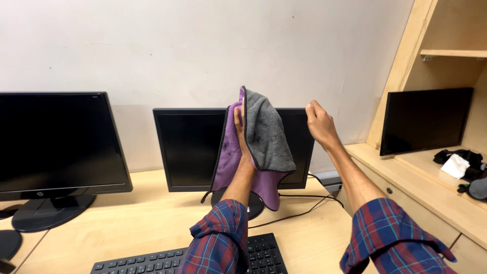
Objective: The person wipes a keyboard and a computer monitor with a purple cloth, turning the keyboard over to clean the back and wiping all sides of the monitor frame and screen.
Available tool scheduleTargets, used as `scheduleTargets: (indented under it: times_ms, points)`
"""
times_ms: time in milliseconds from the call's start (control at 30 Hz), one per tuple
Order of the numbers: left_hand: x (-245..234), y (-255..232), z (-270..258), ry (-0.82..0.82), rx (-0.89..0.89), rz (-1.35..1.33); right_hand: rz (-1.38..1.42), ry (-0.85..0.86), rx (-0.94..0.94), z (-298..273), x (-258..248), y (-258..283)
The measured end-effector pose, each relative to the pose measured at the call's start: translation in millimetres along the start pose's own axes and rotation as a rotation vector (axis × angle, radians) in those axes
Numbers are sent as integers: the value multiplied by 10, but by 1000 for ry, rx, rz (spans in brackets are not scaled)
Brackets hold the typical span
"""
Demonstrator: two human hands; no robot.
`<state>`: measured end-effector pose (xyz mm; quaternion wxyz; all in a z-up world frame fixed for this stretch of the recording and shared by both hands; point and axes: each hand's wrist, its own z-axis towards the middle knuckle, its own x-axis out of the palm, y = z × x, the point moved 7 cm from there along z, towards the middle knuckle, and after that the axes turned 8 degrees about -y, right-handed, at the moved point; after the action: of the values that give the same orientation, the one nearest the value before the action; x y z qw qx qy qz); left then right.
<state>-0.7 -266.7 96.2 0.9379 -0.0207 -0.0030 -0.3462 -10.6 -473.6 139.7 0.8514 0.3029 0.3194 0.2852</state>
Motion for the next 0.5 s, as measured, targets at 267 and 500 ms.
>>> scheduleTargets:
  times_ms: [267,500]
  points:
    - [316,-142,-127,27,28,10,85,-89,-71,49,3,-83]
    - [594,-430,-188,97,50,22,261,-141,-40,99,131,-372]
